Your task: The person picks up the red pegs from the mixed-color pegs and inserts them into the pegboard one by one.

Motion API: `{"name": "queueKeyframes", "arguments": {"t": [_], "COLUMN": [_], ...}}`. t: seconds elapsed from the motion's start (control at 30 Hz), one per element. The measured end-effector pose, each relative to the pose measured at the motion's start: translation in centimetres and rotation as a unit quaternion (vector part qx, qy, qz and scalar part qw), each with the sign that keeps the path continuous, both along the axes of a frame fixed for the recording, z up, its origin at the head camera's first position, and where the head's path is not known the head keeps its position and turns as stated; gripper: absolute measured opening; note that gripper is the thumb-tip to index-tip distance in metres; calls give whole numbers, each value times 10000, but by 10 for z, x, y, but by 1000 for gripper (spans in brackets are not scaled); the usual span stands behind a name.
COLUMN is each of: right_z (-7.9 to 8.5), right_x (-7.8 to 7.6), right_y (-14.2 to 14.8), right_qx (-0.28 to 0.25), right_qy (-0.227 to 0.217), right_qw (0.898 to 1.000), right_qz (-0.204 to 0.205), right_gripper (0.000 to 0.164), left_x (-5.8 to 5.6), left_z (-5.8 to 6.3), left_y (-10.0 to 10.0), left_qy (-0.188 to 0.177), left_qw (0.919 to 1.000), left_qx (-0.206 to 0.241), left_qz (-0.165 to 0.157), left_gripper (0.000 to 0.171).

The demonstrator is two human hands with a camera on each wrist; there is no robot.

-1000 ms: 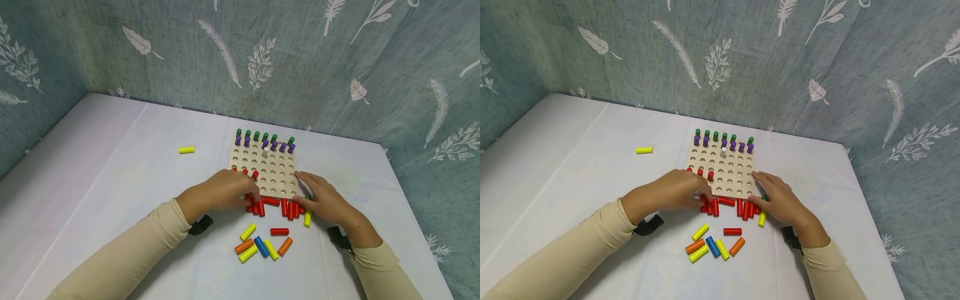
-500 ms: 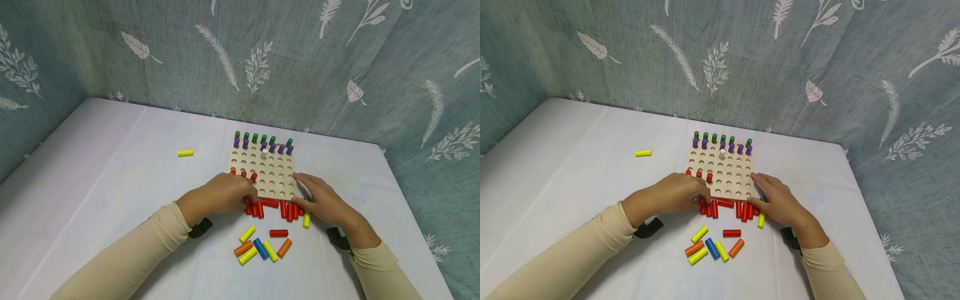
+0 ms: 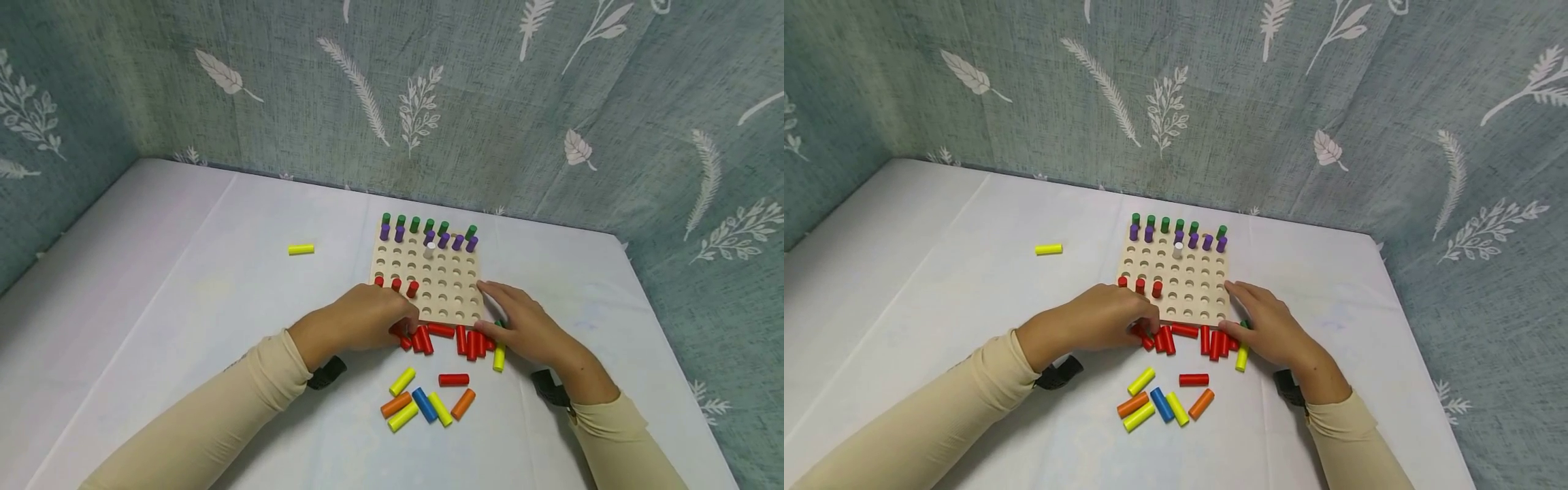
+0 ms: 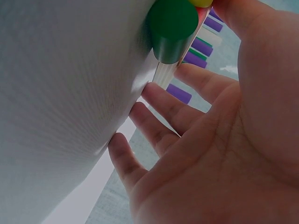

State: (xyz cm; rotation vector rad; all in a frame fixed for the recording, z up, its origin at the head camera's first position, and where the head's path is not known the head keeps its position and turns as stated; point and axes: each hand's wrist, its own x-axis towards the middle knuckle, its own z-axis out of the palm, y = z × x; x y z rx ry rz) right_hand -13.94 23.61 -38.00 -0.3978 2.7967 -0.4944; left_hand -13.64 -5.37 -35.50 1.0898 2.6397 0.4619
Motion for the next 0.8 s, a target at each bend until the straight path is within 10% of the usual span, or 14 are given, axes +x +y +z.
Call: {"name": "queueKeyframes", "arguments": {"t": [0.8], "right_z": [3], "right_x": [-2], "right_y": [0], "right_qx": [-31], "right_qy": [-111], "right_qw": [9999], "right_qz": [-3], "right_gripper": [81], "left_x": [-4], "left_z": [6], "left_y": [0], "left_qy": [0], "left_qw": [9999], "left_qx": [109], "left_qz": [24], "left_gripper": [22]}}
